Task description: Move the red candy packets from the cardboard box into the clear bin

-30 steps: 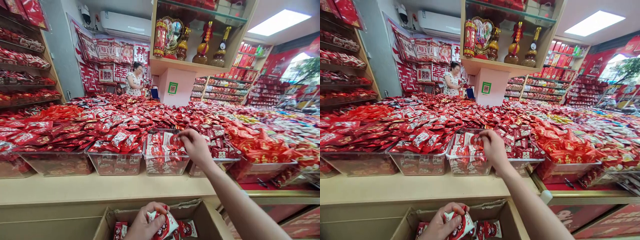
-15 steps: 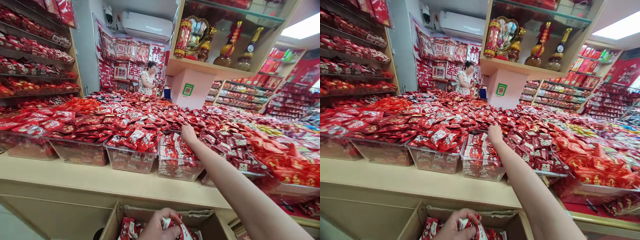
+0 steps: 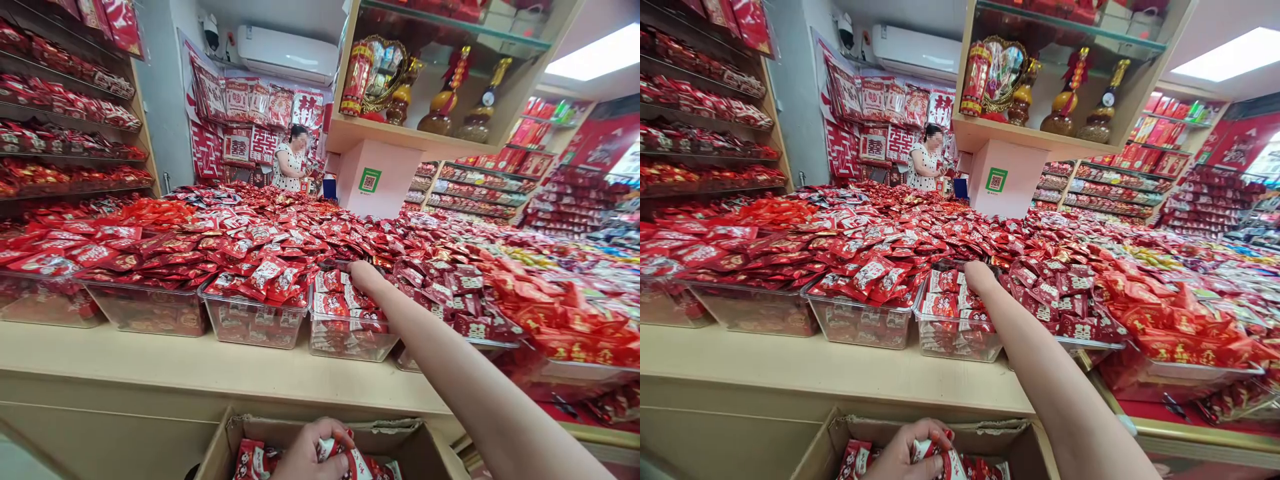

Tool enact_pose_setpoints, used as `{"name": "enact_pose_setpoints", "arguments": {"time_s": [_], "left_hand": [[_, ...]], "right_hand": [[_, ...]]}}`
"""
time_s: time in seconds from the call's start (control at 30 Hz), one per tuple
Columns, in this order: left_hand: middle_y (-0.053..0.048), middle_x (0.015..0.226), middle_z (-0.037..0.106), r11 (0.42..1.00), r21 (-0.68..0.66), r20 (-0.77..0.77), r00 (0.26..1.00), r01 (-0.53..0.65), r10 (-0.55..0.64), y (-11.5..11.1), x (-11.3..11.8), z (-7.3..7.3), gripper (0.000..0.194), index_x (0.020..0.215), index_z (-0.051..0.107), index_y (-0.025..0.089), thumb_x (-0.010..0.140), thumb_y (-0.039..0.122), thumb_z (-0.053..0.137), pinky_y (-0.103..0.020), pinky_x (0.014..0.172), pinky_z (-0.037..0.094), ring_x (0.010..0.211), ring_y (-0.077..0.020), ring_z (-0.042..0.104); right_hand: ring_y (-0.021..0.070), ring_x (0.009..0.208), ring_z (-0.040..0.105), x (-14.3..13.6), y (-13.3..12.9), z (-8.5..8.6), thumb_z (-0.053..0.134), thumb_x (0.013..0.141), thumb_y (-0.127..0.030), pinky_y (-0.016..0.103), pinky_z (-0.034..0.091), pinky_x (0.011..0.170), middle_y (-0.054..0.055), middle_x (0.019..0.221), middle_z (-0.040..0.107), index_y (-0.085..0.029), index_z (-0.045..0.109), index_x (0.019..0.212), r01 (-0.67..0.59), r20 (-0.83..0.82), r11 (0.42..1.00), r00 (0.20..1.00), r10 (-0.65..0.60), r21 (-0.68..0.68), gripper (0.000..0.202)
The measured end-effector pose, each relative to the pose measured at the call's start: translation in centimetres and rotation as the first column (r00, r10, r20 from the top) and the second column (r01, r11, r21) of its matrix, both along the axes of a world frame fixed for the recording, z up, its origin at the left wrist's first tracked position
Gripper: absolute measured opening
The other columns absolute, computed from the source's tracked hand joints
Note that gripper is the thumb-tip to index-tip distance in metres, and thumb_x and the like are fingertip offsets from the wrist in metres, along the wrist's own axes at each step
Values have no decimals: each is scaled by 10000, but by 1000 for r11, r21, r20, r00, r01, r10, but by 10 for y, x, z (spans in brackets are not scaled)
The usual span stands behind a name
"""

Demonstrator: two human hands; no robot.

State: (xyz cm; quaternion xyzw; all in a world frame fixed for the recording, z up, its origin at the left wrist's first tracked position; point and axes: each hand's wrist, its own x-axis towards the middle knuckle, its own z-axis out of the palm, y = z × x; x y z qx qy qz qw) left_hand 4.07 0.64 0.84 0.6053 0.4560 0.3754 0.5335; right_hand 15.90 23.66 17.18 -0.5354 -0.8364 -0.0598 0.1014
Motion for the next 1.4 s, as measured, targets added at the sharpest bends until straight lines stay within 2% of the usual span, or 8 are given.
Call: {"name": "enact_pose_setpoints", "arguments": {"time_s": [0.17,0.23,0.37,0.5,0.77,0.9,1.27,1.4], "left_hand": [[-38,931,626,999,-38,-9,999,31,-31,-2,-3,7,325,947,576,168,628,117,537,-254,744,424,837,-196,557],[-41,965,622,1000,22,13,1000,-16,15,-2,-3,9,342,974,568,182,637,129,559,-259,792,412,892,-206,545],[-36,1058,583,967,232,38,994,-108,102,-5,-2,9,329,999,563,224,677,158,574,-256,900,345,1002,-199,496],[-45,1076,569,960,231,42,987,-161,155,-11,9,15,307,1016,547,230,711,201,559,-267,882,370,996,-200,504],[5,668,619,975,-132,153,968,-181,201,-3,28,34,346,884,552,161,616,357,650,-203,516,437,571,-133,566],[61,453,503,962,-259,127,984,-89,125,1,31,35,276,668,541,151,620,409,626,-176,388,315,399,-85,435],[22,570,551,991,-44,-6,992,-123,122,0,27,16,299,679,626,136,689,424,543,-195,524,338,550,-122,444],[9,574,582,993,-43,-17,994,-108,107,-1,22,15,332,655,633,141,678,459,538,-200,530,369,564,-142,486]], "right_hand": [[185,859,508,9,-102,14,375,811,-192,285,375,738,78,897,579,-197,575,917,-196,-221,968,948,228,156,226],[171,729,516,21,-158,-11,393,804,-236,275,399,654,45,748,587,-253,591,862,-394,-358,915,845,397,85,207],[209,833,518,47,-225,-99,517,731,-265,319,415,720,81,910,586,-252,578,949,-284,-680,956,715,163,-69,227],[199,807,550,57,-229,-150,523,735,-327,304,429,703,86,884,606,-163,564,926,-408,-903,854,402,-151,-324,255],[68,411,426,53,-222,-140,585,654,-442,179,323,396,-26,524,520,-135,517,697,-454,-880,792,-33,-473,-408,318],[53,433,406,56,-223,-140,610,634,-429,171,320,420,-24,567,527,-134,527,667,-444,-869,804,-101,-484,-396,308],[73,469,428,59,-211,-155,542,672,-485,193,340,440,-12,609,510,-148,495,677,-478,-797,780,-234,-557,-404,340],[64,489,399,54,-214,-158,619,640,-395,171,311,421,-26,607,481,-145,501,720,-496,-863,781,-114,-492,-380,288]]}}
